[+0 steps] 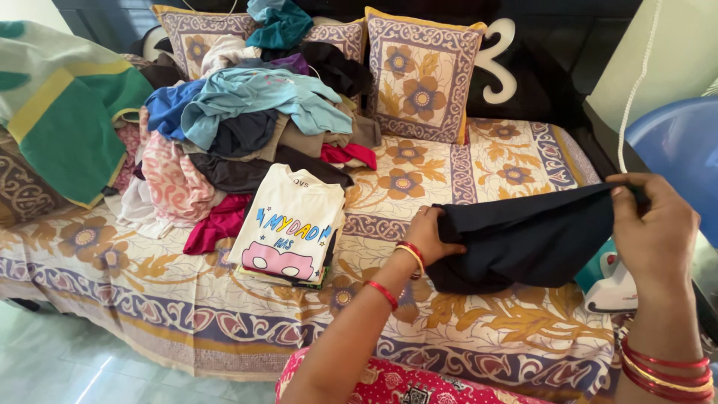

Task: The person irons a white t-shirt on a bed, smoothing and folding it before placing it aside. Then the person irons a black t-shirt, smoothing it flat and ironing the front surface.

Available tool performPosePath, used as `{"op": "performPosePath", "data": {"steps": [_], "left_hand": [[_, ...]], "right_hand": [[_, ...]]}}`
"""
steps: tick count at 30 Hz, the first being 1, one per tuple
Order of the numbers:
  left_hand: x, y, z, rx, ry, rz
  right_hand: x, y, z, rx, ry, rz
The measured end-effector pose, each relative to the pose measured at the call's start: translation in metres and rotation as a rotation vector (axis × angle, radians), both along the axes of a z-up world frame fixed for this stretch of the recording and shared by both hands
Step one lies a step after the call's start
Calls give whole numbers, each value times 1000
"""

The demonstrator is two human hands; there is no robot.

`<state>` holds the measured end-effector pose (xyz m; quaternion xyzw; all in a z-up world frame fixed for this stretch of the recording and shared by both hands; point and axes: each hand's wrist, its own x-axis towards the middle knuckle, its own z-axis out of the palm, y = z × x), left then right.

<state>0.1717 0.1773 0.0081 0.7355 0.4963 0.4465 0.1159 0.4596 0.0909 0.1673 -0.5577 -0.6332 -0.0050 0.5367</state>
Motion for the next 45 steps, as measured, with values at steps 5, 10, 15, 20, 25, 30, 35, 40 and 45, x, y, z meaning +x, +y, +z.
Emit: {"op": "performPosePath", "data": {"steps": [5,10,15,20,25,30,35,40,45], "left_hand": [[4,-2,-1,-53,-47,84],[-11,16,-7,-38,-95,136],[-53,42,6,-43,-297,219],[-95,89,107,286,-176,257],[-92,88,266,567,-255,263],[-84,34,312,578,-106,97],[-91,24,292,597,145,0],[-111,25,276,432,311,108],[-129,16,263,226,124,184]], "right_hand": [[-2,-3,3,-7,-13,2],[4,0,2,-39,-30,-13],[7,7,5,-59,-61,-11],[9,27,24,-36,-86,58],[15,46,80,212,-127,86],[17,33,102,149,-193,-39],[25,24,95,143,-272,95],[35,23,94,-47,-342,81],[40,21,87,103,-633,232]]}}
